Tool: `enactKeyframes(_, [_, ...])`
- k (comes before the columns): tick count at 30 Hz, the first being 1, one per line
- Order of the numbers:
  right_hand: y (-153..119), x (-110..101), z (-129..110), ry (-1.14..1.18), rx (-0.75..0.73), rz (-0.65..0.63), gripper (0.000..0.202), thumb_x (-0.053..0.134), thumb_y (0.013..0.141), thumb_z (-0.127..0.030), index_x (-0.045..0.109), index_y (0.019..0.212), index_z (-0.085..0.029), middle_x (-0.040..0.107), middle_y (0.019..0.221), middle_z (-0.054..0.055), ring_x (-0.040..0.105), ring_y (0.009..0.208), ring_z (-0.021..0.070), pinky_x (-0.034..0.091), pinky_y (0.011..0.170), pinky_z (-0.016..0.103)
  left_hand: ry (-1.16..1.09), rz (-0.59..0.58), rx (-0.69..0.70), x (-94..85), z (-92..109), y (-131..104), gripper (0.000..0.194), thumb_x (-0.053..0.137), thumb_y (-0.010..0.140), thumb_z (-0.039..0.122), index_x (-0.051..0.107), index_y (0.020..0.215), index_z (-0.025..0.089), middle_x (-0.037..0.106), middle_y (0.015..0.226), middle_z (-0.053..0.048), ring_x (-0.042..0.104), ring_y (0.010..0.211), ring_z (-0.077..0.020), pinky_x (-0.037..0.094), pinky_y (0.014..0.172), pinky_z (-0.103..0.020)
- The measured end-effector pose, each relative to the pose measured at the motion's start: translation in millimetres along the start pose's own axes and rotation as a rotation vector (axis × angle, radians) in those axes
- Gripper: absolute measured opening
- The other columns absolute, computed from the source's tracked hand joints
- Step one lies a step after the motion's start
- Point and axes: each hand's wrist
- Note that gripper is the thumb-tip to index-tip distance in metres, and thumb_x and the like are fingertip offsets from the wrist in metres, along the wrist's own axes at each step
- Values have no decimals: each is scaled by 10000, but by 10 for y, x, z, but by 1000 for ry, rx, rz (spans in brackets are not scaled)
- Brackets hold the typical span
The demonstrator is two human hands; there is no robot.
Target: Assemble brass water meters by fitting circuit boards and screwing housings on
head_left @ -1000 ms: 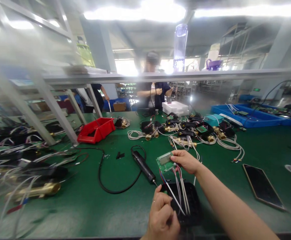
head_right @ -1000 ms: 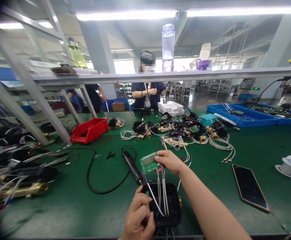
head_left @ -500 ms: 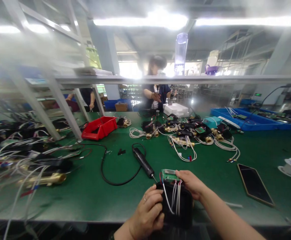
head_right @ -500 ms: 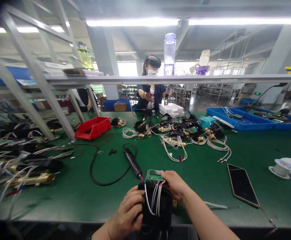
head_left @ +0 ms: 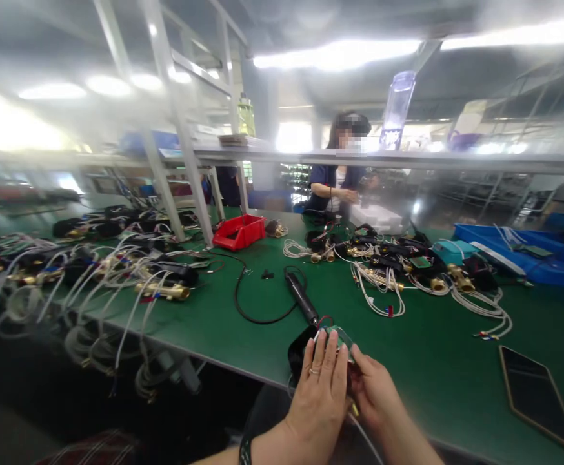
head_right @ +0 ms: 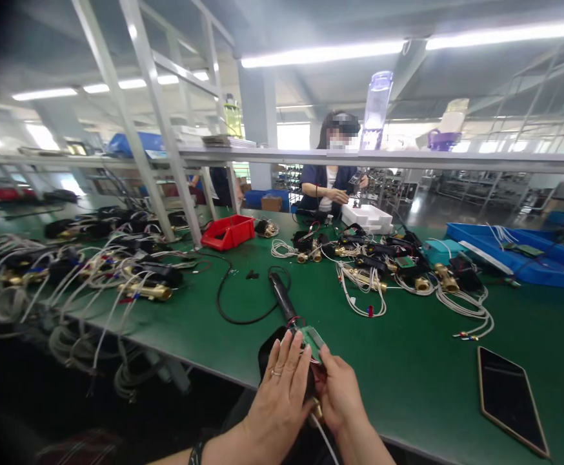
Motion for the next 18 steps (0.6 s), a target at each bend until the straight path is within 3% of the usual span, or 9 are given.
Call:
enactKeyframes(5, [-70,-67,117,-20,75,-58,364,811,649,-421,547,666,-171,598,667,-10,570,619,104,496,572,215,-11,-58,-99,-154,-84,-172,633,482,783,69,301,1388,30,168,1503,-239,161,1380,-400,385,1051,-538])
enactKeyframes(10, [-119,-201,222,-168,162,-146,402,727,721,-517,572,683,-148,530,591,-18,480,511,70,396,468,172,-87,-17,-185,-105,-117,-220,640,499,857,172,218,1395,-30,226,1467,-286,212,1383,-341,434,1041,-452])
enactKeyframes(14, [-130,-286,240,-291,153,-211,451,662,752,-578,617,712,-132,563,627,15,479,516,76,362,457,173,-80,-12,-90,-81,-216,-176,585,529,867,193,291,1347,-43,359,1395,-301,273,1361,-332,462,1019,-414])
enactKeyframes(18, [-231,-449,17,-520,44,-252,515,621,732,-652,634,683,-140,543,592,15,496,530,115,379,468,209,-340,-85,9,-329,-338,59,625,557,824,161,282,1369,28,431,1370,-245,393,1309,-284,460,1018,-379])
Point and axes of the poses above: each hand's wrist, its own y-axis towards the middle knuckle, its own x-axis out of the palm, z = x × y
